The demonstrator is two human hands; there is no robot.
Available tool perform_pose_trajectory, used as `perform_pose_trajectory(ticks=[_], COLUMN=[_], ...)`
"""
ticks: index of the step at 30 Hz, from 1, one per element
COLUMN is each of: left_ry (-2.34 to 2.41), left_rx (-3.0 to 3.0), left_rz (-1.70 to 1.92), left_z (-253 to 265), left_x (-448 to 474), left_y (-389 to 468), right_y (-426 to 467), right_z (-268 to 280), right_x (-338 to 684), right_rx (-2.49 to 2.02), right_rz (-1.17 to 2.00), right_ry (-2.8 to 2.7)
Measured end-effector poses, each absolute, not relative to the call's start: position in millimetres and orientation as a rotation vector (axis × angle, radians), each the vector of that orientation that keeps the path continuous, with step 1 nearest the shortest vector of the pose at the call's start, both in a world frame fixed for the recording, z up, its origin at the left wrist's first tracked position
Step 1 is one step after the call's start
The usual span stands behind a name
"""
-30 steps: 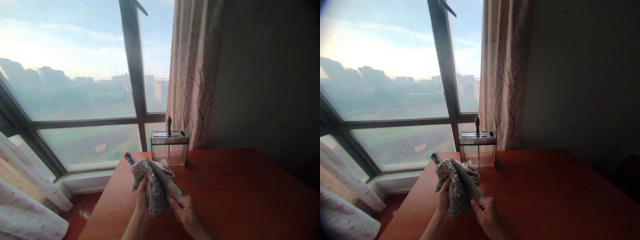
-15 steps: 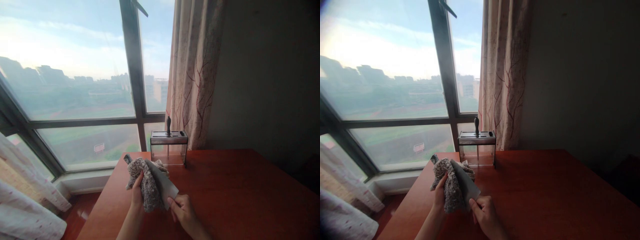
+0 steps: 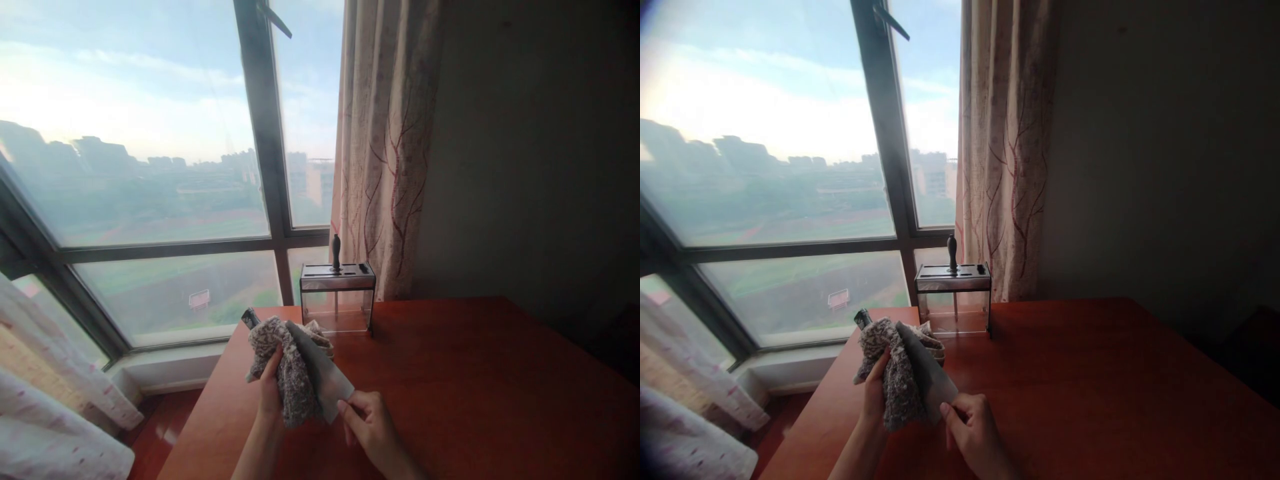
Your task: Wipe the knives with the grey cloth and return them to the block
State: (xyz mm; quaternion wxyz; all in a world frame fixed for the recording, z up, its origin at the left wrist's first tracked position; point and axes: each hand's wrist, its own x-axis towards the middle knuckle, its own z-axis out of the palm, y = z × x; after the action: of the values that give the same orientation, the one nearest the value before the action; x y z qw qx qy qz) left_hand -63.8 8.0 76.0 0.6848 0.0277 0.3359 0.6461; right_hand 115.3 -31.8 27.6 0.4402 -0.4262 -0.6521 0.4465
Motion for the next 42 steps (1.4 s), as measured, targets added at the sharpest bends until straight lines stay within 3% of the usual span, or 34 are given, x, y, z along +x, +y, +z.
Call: perform_pose_trajectory(ticks=[11,19,25,33,42], left_ry=[0.732,0.856,1.044,1.081,1.155], left_rx=[0.127,0.206,0.387,0.604,0.768], left_rz=[1.241,1.278,1.534,1.425,1.339], left_z=[67,72,72,59,55], left_x=[-27,-35,-42,-37,-33], left_y=[-10,-5,-3,-4,-5], right_y=[-26,-27,-19,10,48], right_z=[19,40,83,179,219], right_x=[113,131,175,138,79], right_rx=[-1.036,-0.954,-1.125,-1.014,-1.363], right_rz=[1.267,1.478,1.131,0.578,0.109], right_ry=[-1.416,-1.578,-1.631,-1.895,-2.193])
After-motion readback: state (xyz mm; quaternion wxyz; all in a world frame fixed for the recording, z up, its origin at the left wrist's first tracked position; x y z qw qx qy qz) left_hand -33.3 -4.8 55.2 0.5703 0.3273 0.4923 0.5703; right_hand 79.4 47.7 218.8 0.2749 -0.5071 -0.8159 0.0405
